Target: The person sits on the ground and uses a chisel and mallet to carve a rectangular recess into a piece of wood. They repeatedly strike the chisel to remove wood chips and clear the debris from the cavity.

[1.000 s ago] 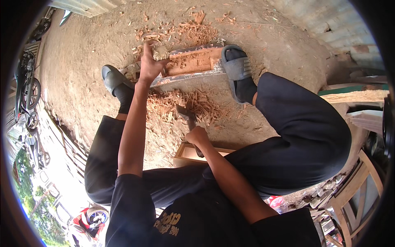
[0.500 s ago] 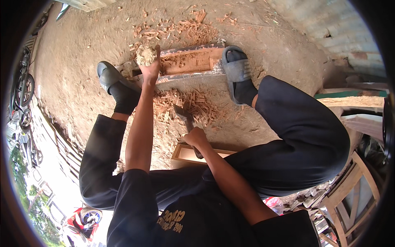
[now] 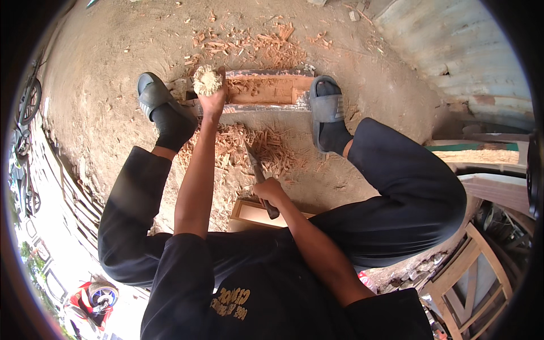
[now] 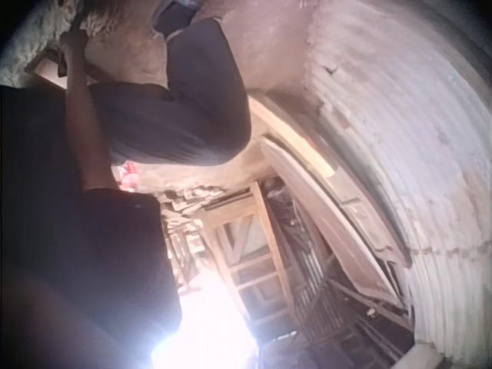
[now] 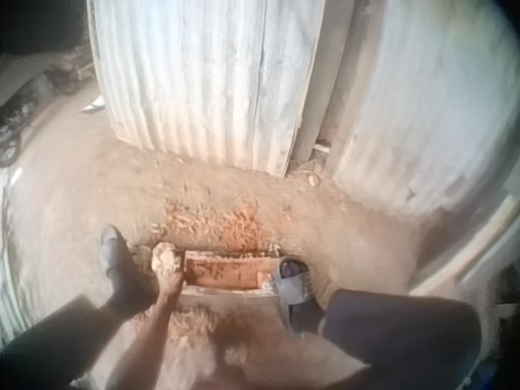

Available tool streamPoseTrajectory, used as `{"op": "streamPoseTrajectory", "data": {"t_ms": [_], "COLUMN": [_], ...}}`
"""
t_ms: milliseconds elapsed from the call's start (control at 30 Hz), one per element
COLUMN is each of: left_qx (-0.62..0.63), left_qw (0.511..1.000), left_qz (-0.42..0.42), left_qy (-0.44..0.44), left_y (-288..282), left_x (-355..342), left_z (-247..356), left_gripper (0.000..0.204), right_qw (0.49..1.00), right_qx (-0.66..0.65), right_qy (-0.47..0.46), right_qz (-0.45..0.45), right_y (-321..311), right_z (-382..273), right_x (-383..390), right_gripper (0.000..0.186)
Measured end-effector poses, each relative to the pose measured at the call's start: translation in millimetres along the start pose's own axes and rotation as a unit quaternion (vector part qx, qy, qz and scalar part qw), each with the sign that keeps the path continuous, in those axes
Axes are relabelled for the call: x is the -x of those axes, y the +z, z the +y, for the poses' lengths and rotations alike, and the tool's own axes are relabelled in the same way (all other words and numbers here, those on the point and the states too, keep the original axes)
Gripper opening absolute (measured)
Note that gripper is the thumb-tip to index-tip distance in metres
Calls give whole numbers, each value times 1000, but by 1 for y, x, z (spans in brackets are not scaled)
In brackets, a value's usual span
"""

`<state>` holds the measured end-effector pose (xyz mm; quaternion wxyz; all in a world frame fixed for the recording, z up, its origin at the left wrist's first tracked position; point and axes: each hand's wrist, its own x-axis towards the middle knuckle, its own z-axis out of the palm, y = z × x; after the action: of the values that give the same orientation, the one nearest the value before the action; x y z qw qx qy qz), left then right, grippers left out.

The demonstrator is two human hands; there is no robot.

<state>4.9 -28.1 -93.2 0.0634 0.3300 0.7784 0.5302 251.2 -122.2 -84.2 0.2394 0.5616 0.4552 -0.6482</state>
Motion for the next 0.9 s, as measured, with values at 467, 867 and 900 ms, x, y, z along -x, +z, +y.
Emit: {"op": "streamPoseTrajectory", "data": {"t_ms": [467, 867, 900], "left_qx": [-40, 189, 199], "left_qw": [996, 979, 978], "left_qz": [56, -8, 20], "left_qy": [-63, -78, -58], "left_y": [-13, 7, 6], "left_x": [-2, 3, 0], "left_z": [-13, 0, -6], "left_gripper": [13, 23, 24], "right_qw": [911, 974, 967], "right_qx": [-212, 53, 44], "right_qy": [-344, -217, -252], "right_qz": [78, 28, 18], "right_y": [-73, -49, -44], "right_z": [-205, -195, -203], "right_x": [177, 89, 94], "right_gripper": [25, 12, 12]}}
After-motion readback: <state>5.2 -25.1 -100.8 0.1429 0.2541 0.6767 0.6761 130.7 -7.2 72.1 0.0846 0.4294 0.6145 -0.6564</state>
